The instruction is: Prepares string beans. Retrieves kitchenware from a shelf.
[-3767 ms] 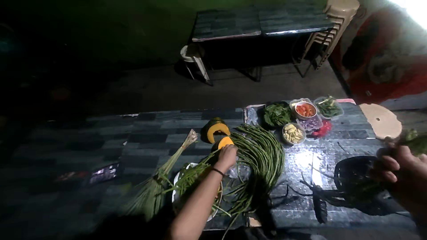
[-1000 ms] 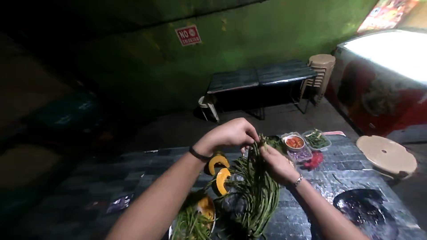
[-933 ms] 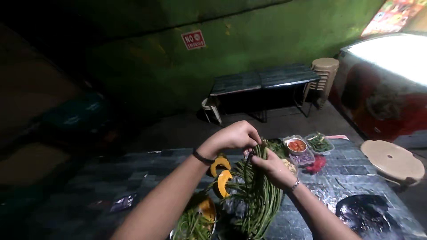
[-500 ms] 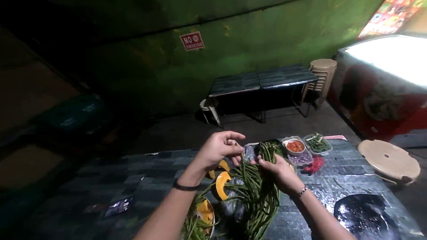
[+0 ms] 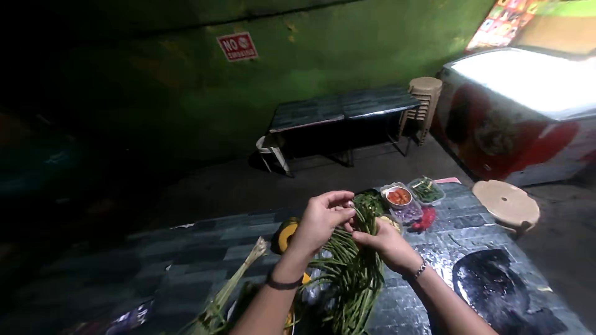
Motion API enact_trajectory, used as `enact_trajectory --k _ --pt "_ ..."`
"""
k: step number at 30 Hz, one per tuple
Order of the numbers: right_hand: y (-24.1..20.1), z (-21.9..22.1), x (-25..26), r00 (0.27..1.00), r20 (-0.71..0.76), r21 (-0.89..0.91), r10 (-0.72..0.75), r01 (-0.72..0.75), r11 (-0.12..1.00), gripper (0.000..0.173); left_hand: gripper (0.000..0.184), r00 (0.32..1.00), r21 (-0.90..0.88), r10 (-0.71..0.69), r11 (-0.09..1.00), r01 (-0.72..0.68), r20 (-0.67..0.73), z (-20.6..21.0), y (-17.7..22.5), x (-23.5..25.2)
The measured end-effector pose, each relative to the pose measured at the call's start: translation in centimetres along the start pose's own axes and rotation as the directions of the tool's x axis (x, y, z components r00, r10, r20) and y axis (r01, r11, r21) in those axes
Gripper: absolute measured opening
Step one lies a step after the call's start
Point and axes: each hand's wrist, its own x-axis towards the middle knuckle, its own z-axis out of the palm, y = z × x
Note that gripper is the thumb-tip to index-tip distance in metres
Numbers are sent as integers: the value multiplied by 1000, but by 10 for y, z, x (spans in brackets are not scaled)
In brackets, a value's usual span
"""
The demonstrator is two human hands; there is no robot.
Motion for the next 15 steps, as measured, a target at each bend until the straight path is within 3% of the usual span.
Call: enact_trajectory --k 2,4,6,10,15 --pt "-4 5 -1 1000 -18 -24 -2 2 1000 23 23 990 149 140 979 -138 -3 0 -3 -4" --pt "-9 9 -2 1000 -25 -46 7 -9 999 25 7 961 326 276 911 -253 -24 2 -8 -10" --pt "-12 12 -3 999 -13 -56 39 -40 998 31 7 922 429 386 831 -353 11 0 -14 -12" --pt "-16 23 -3 991 6 19 132 -132 991 23 16 807 489 590 696 -526 28 0 -28 -17" --pt "-19 37 4 976 -139 -74 169 -180 981 16 36 775 516 632 661 -545 8 -7 -32 -20"
